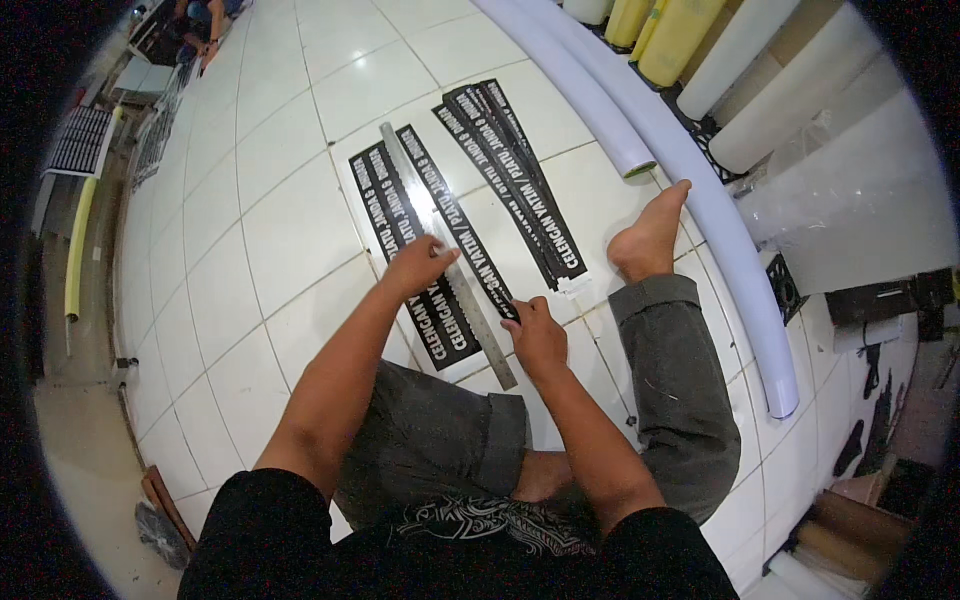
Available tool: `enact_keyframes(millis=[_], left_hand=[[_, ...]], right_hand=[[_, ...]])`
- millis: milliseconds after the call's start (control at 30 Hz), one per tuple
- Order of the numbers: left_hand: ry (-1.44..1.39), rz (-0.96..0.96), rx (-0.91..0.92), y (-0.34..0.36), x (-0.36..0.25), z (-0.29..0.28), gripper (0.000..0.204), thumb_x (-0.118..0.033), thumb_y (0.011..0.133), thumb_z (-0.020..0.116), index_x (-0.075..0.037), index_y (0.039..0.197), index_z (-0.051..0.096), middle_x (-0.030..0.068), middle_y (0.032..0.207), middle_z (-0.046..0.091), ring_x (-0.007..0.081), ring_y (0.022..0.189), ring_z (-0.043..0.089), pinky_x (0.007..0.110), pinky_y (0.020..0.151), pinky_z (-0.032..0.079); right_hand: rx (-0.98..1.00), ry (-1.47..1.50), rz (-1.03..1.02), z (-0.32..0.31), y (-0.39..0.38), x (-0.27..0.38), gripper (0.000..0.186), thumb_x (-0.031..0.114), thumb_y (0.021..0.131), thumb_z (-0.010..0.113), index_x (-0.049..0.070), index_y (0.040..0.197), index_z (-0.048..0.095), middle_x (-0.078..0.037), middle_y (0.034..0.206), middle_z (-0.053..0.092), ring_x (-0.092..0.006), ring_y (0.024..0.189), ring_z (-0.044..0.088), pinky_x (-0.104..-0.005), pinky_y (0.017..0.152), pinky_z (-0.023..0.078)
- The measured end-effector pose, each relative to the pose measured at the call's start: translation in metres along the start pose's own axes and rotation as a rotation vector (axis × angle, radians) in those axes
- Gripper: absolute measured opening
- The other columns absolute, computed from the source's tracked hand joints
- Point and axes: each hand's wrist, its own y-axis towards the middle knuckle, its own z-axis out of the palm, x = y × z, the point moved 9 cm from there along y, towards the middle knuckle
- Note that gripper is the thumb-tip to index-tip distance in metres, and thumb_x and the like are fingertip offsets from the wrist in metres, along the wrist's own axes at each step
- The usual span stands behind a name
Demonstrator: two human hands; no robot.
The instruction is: Cutting and measuring strips of printed vinyl material using a ruler and a utility knife.
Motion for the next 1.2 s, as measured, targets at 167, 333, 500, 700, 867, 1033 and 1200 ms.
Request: enact_keyframes(millis=[167,333,500,700,867,1033,1200], left_hand=[[-0.565,-0.355,0.350,-0.010,-0.014,0.075,0.062,-0.057,0.095,0.062,0.001,0.115,0.065,0.0135,0.093,0.070,0.0252,0.083,0.070,0.042,0.068,0.058],[-1.562,-0.296,0.021,0.074,-0.038,0.058,0.032,-0.033,0.107,0.050,-0.002,0.107,0.059,0.0115,0.094,0.065,0.0251,0.080,0.066,0.045,0.075,0.060],[-1.636,0.040,-0.183,0.182,-0.061,-0.031,0.014,-0.007,0.103,0.048,0.000,0.114,0.052,0.0130,0.096,0.066,0.0247,0.079,0.069,0.040,0.073,0.062],[-1.208,0.117,-0.148,0.216,-0.115,-0.052,0.029,-0.010,0.096,0.063,0.000,0.120,0.051,0.0140,0.104,0.066,0.0249,0.088,0.069,0.041,0.075,0.061],[-0.329,0.228,-0.514,0.177,-0.061,-0.073,0.067,-0.031,0.093,0.072,0.004,0.144,0.045,0.0235,0.130,0.061,0.0348,0.118,0.061,0.043,0.103,0.047],[0.297,0.262,-0.203,0.077,-0.005,-0.053,0.061,-0.029,0.088,0.073,-0.001,0.139,0.053,0.0251,0.136,0.057,0.0418,0.125,0.056,0.044,0.106,0.046],[0.680,0.253,-0.133,0.013,0.038,-0.043,0.081,-0.050,0.086,0.071,-0.010,0.151,0.042,0.0230,0.159,0.034,0.0420,0.144,0.037,0.053,0.115,0.035]], right_hand=[[-0.082,0.460,0.164,-0.028,0.002,-0.013,0.038,0.013,0.084,0.082,0.004,0.118,0.068,-0.006,0.092,0.071,-0.0126,0.080,0.063,-0.0279,0.077,0.051],[0.111,0.681,0.154,-0.063,0.002,0.000,0.044,0.007,0.083,0.081,0.005,0.124,0.065,-0.005,0.102,0.072,-0.0128,0.093,0.064,-0.0289,0.085,0.051],[0.071,0.553,0.154,-0.088,0.022,-0.024,0.041,0.008,0.086,0.079,0.006,0.124,0.065,-0.005,0.102,0.071,-0.0107,0.094,0.063,-0.0270,0.087,0.050],[-0.002,0.591,0.226,-0.080,0.068,-0.069,0.041,0.007,0.085,0.078,0.005,0.124,0.064,-0.004,0.098,0.071,-0.0097,0.088,0.064,-0.0253,0.083,0.051],[0.031,0.413,0.225,-0.063,0.090,-0.093,0.040,0.009,0.085,0.078,0.004,0.122,0.065,-0.009,0.097,0.072,-0.0138,0.089,0.066,-0.0283,0.083,0.052],[-0.362,-0.206,-0.050,-0.100,0.061,-0.070,0.036,0.022,0.090,0.074,0.006,0.121,0.066,-0.011,0.095,0.070,-0.0308,0.089,0.069,-0.0399,0.081,0.055],[0.129,0.062,0.057,-0.017,-0.007,-0.014,0.035,0.029,0.091,0.072,0.003,0.112,0.062,-0.021,0.114,0.061,-0.0427,0.099,0.065,-0.0505,0.080,0.053]])
